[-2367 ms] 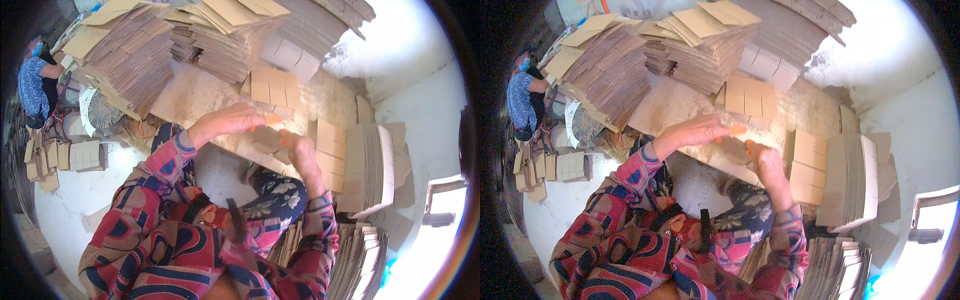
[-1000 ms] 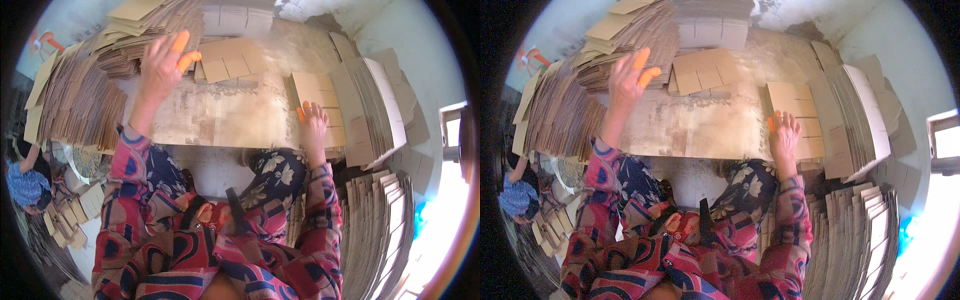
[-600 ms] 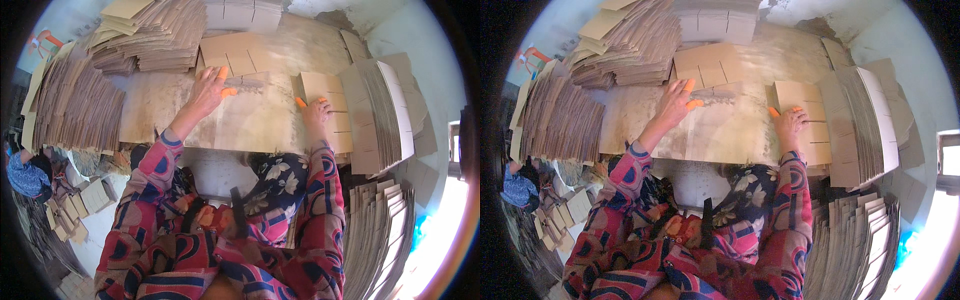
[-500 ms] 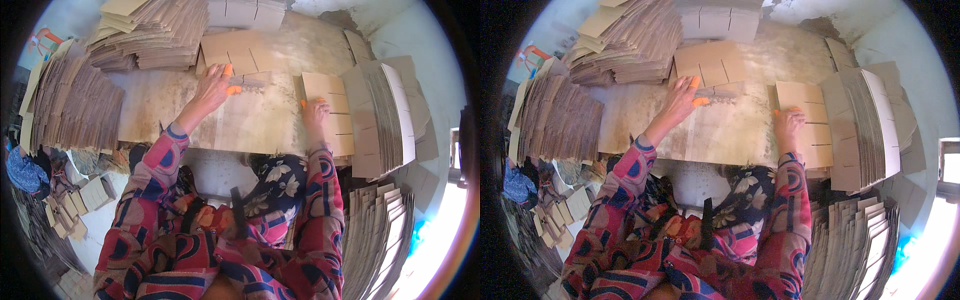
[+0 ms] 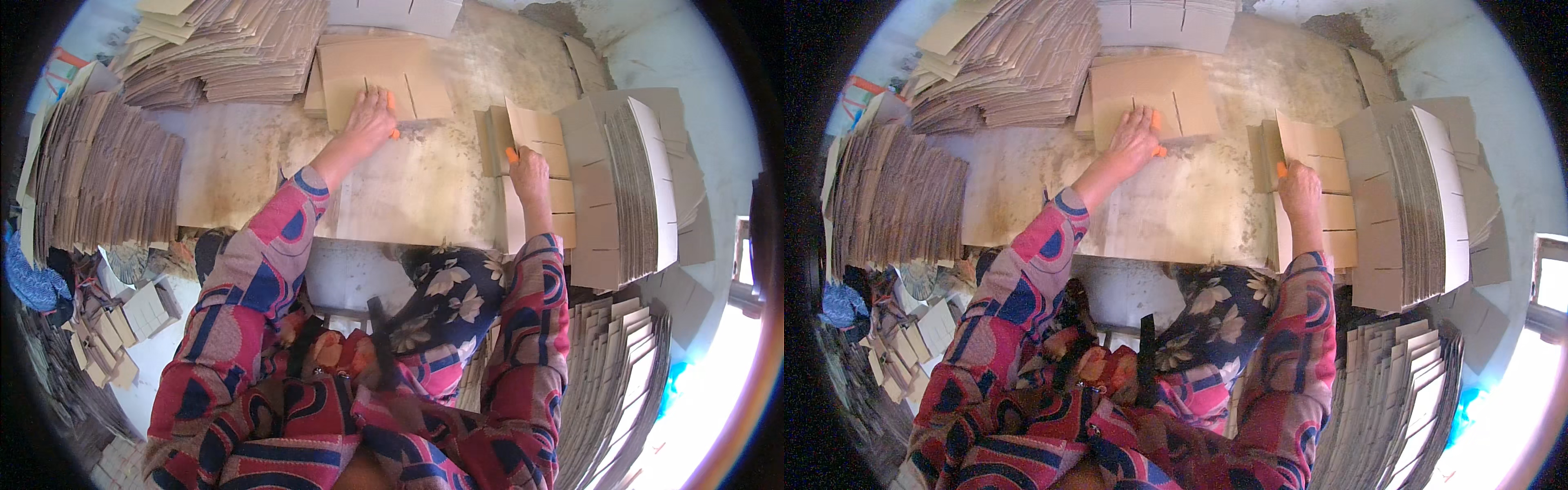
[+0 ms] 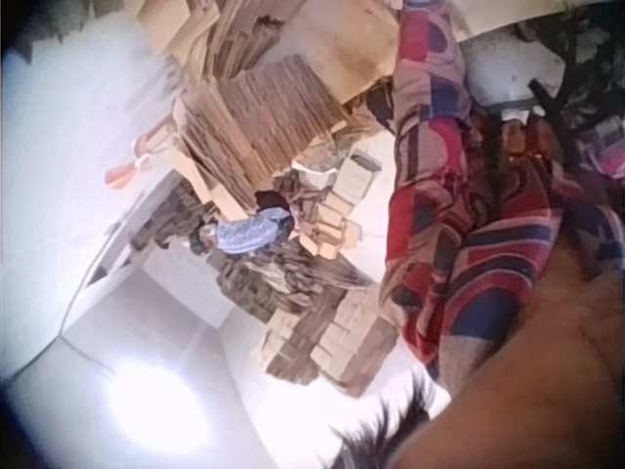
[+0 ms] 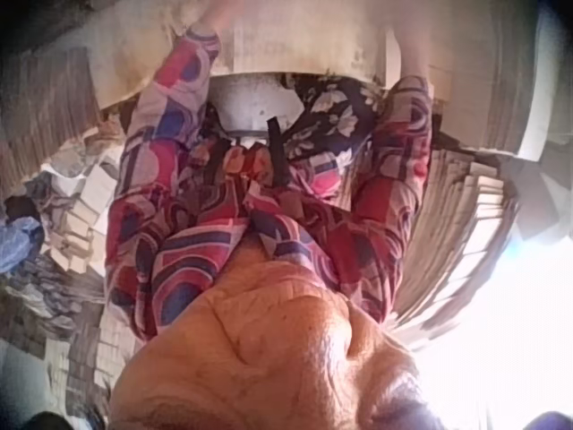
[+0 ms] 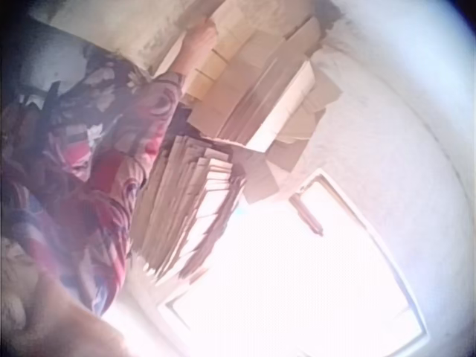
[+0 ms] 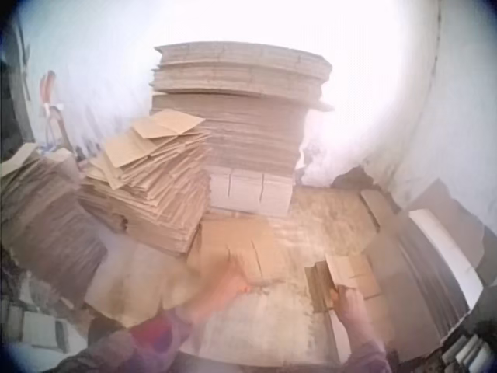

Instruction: The person repeatedly picks up stacks of pre-scored cardboard sheets, separates them along the score lines, and places the separated pieces into a pile on the table. The process is continuous and repetitive.

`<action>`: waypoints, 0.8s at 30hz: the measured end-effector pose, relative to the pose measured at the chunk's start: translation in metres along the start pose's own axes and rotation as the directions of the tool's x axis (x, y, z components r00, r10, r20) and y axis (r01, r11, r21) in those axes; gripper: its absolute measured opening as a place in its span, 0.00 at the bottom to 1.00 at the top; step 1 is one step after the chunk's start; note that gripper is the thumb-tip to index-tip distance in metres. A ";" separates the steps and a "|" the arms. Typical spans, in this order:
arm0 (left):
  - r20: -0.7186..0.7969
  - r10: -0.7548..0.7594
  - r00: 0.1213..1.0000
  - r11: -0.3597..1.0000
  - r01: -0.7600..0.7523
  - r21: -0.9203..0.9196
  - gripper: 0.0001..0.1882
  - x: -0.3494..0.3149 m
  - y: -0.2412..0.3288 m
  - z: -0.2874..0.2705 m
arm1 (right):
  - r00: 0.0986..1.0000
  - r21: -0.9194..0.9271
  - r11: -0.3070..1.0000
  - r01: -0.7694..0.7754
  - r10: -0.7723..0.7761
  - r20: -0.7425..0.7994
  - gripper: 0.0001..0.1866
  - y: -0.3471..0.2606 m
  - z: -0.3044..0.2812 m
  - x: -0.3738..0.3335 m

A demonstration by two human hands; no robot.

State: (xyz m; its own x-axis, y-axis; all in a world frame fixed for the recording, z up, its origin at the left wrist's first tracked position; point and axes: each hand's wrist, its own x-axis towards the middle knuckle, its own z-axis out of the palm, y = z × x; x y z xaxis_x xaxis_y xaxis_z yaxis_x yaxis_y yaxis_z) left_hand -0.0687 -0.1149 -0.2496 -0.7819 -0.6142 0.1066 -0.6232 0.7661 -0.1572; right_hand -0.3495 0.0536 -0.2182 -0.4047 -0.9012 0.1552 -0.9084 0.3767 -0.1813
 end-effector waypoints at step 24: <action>-0.494 -0.109 0.863 0.880 -0.147 -0.451 0.03 -0.038 -0.032 -0.197 | 0.742 0.137 0.986 0.092 0.024 -0.670 0.30 -0.068 -0.139 -0.054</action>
State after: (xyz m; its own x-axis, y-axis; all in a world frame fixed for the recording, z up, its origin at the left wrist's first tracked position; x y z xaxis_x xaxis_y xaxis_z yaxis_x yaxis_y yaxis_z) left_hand -0.0218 -0.0792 -0.0551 -0.6137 -0.5201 0.5941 -0.4404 0.8500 0.2891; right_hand -0.2801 0.1067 -0.0796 -0.3924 -0.5159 0.7615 -0.9187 0.2595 -0.2976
